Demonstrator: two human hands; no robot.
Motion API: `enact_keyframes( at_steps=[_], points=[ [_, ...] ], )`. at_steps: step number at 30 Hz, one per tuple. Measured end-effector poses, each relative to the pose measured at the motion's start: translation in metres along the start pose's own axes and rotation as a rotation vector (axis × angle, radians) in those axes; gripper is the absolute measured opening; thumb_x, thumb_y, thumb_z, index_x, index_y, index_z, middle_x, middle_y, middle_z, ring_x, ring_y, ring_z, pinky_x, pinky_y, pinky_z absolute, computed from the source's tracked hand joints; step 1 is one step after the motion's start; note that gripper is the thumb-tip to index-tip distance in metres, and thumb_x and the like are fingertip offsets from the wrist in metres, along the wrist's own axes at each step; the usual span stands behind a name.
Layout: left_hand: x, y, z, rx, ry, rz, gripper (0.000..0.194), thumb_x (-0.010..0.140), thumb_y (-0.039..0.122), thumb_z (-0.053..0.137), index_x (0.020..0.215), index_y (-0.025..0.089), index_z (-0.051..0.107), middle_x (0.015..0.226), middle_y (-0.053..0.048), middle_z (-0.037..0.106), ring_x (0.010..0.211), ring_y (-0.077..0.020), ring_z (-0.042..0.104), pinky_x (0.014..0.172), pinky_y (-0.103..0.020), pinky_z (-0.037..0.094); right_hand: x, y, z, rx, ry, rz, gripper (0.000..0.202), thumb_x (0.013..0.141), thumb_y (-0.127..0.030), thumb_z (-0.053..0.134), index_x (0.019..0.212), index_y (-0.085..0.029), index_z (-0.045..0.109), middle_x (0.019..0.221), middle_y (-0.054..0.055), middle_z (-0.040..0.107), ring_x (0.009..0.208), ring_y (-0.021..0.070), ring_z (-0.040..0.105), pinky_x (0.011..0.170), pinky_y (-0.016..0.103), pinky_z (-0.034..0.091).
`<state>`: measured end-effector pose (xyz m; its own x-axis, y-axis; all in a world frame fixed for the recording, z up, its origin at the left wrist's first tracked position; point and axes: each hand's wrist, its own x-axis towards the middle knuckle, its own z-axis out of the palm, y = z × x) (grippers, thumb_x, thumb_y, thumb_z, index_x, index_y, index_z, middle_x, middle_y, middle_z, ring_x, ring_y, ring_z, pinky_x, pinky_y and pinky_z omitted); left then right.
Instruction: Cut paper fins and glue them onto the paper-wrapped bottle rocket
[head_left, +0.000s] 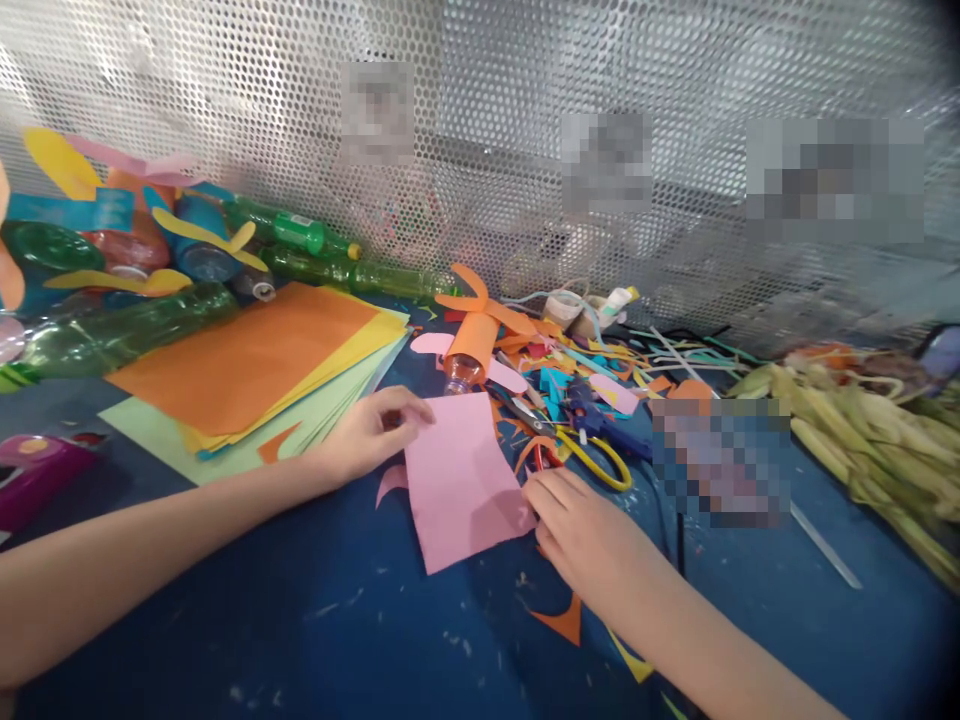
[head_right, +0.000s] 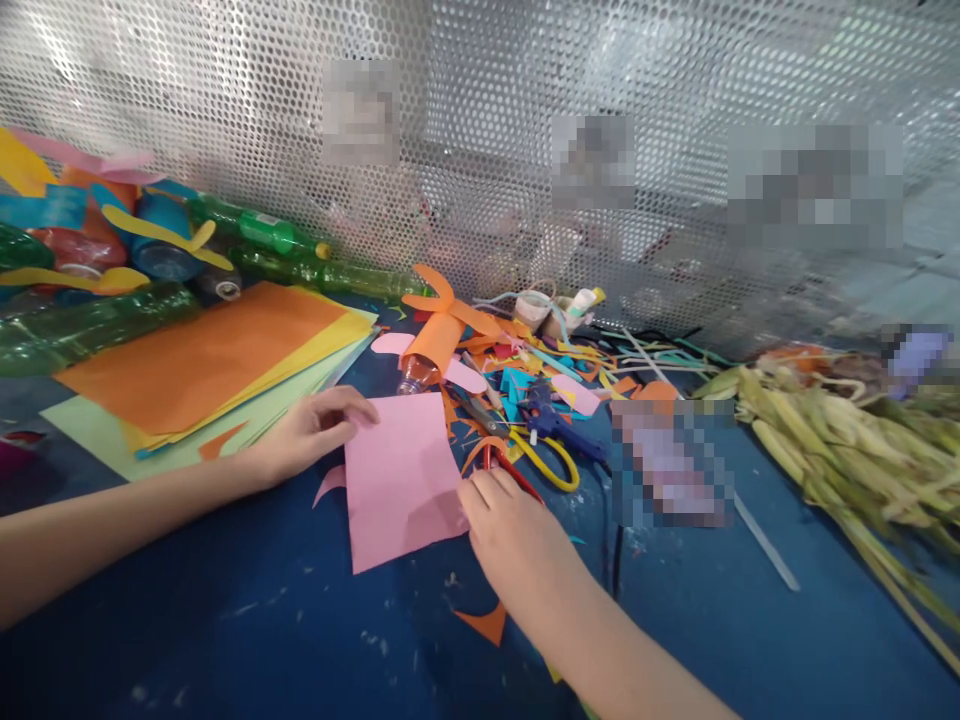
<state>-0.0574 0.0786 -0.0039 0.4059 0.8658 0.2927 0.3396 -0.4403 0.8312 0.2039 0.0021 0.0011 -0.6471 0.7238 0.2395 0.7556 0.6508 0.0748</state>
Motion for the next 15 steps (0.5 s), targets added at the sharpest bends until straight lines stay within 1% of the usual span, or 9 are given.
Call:
enact_keyframes(
  at_steps=[2,4,5,7,9,11,13,15],
  points=[
    [-0.001,0.004,-0.002,-0.032,-0.085,-0.033,0.024,0.079,0.019,0.044,0.081,0.018,0.068,0.086,-0.005,0.067,0.083,-0.0183,0.061,0.076,-0.032,0.048,-0.001,-0.001,-0.002,-0.031,-0.014,0.046,0.017,0.075,-0.005,0.04,0.074,-0.02,0.049,0.073,0.008,0.058,0.073,0.0251,0.058,0.067,0.041,0.052],
    [-0.002,0.008,-0.003,-0.055,-0.133,-0.058,0.029,0.083,0.022,0.041,0.079,0.018,0.069,0.086,-0.005,0.069,0.084,-0.0188,0.062,0.078,-0.032,0.048,-0.001,-0.003,-0.004,-0.008,0.0,0.124,0.014,0.079,-0.01,0.042,0.08,-0.018,0.053,0.077,0.009,0.06,0.077,0.0258,0.06,0.068,0.042,0.053],
    [-0.002,0.009,-0.003,-0.055,-0.138,-0.062,0.03,0.084,0.023,0.04,0.079,0.018,0.07,0.085,-0.005,0.07,0.083,-0.0188,0.063,0.079,-0.032,0.047,0.0,-0.005,-0.005,0.018,0.023,0.157,0.015,0.082,-0.014,0.042,0.087,-0.017,0.055,0.082,0.01,0.062,0.081,0.0261,0.06,0.07,0.042,0.054],
    [-0.002,0.01,-0.004,-0.026,-0.128,-0.054,0.03,0.085,0.025,0.04,0.076,0.018,0.068,0.082,-0.004,0.069,0.081,-0.0183,0.062,0.077,-0.031,0.047,0.001,-0.008,-0.003,0.07,0.07,0.194,0.022,0.086,-0.021,0.043,0.104,-0.016,0.056,0.098,0.013,0.063,0.092,0.0268,0.06,0.076,0.043,0.054],
    [-0.001,0.011,-0.003,0.019,-0.106,-0.045,0.029,0.085,0.025,0.041,0.074,0.018,0.067,0.078,-0.003,0.068,0.076,-0.0174,0.062,0.072,-0.03,0.048,0.001,-0.011,-0.001,0.09,0.087,0.194,0.029,0.087,-0.027,0.045,0.112,-0.017,0.055,0.11,0.014,0.06,0.101,0.028,0.057,0.081,0.045,0.052],
    [0.0,0.01,-0.002,0.058,-0.084,-0.034,0.023,0.082,0.024,0.044,0.075,0.018,0.065,0.078,-0.003,0.066,0.074,-0.0168,0.061,0.067,-0.028,0.048,0.0,-0.015,0.0,0.11,0.063,0.179,0.028,0.087,-0.028,0.048,0.11,-0.017,0.057,0.11,0.014,0.06,0.1,0.0283,0.057,0.082,0.047,0.052],
    [0.001,0.008,0.001,0.079,-0.059,-0.015,0.017,0.078,0.02,0.049,0.084,0.018,0.065,0.085,-0.003,0.066,0.077,-0.0169,0.061,0.067,-0.028,0.049,0.0,-0.02,-0.002,0.166,0.031,0.153,0.024,0.086,-0.027,0.05,0.106,-0.017,0.06,0.103,0.013,0.062,0.094,0.0265,0.058,0.081,0.046,0.052],
    [0.002,0.005,0.003,0.077,-0.046,0.0,0.025,0.074,0.015,0.051,0.096,0.02,0.062,0.097,-0.004,0.066,0.085,-0.0174,0.061,0.071,-0.029,0.05,0.0,-0.026,-0.008,0.247,-0.002,0.115,0.019,0.086,-0.027,0.052,0.099,-0.018,0.062,0.094,0.01,0.063,0.087,0.0238,0.058,0.077,0.042,0.053]
  ],
)
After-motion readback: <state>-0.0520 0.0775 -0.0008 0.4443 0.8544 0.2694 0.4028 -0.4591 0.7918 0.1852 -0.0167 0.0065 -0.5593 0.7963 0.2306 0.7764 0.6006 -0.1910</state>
